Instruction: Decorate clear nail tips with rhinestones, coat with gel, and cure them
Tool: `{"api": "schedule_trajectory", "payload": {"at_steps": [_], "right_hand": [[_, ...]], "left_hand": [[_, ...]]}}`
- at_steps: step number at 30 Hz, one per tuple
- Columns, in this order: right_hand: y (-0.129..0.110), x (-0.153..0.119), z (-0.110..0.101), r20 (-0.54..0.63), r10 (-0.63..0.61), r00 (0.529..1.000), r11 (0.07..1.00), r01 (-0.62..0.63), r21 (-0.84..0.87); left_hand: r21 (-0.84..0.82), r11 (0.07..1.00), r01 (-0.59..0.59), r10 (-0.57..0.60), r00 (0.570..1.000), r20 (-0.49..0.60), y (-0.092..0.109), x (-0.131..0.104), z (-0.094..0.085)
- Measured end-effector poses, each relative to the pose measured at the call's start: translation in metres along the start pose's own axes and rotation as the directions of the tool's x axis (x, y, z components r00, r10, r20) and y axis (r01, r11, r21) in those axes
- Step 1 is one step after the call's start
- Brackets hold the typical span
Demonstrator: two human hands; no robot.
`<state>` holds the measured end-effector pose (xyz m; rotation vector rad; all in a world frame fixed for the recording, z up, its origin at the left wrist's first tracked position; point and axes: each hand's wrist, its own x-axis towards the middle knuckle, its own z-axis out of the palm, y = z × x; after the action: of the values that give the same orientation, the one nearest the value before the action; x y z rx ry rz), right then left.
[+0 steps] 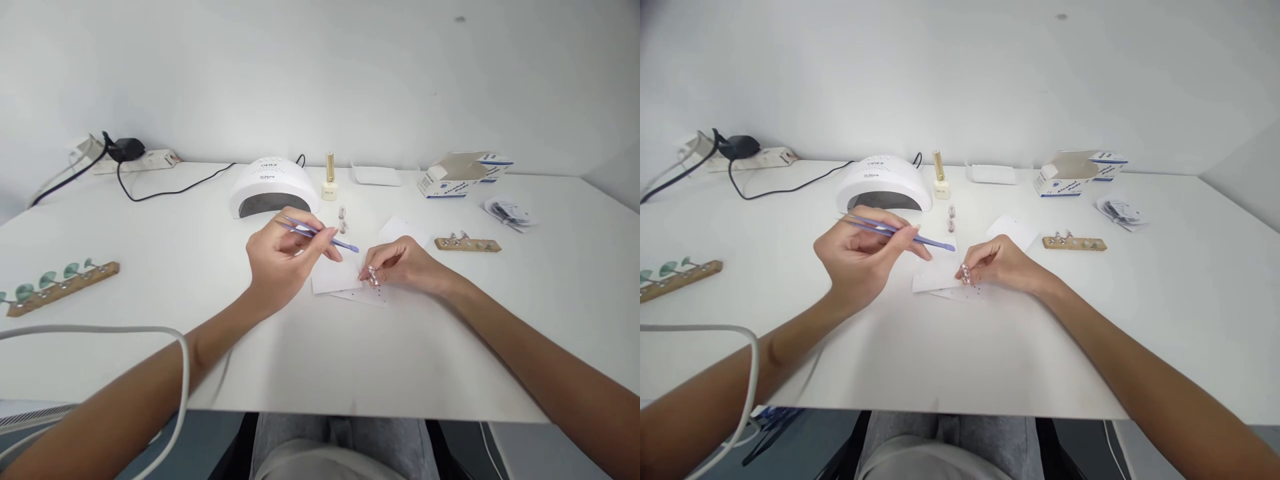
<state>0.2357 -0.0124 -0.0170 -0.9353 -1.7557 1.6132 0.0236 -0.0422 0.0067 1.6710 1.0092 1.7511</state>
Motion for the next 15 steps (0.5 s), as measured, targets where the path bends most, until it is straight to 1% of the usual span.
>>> {"api": "schedule_trajectory", "payload": {"at_steps": [4,8,12,15], "right_hand": [[-0.001,0.0,0.001,-0.014,0.029,0.999,1.0,-0.029,0.012],[-0.001,0.001,0.002,-0.023,0.042,0.999,0.999,-0.041,0.024],[-0.001,0.002,0.003,-0.02,0.035,0.999,0.999,-0.034,0.034],[-0.001,0.002,0.003,-0.006,0.03,1.0,0.999,-0.03,0.03]], "left_hand": [[0.007,0.994,0.111,-0.112,0.993,0.023,-0.005,0.011,-0.006],[-0.107,0.977,0.184,-0.178,0.982,0.063,-0.007,0.017,-0.01],[-0.201,0.951,0.235,-0.2,0.963,0.182,-0.003,0.013,-0.01],[-0.185,0.947,0.261,-0.209,0.943,0.258,0.002,0.008,-0.007]]}}
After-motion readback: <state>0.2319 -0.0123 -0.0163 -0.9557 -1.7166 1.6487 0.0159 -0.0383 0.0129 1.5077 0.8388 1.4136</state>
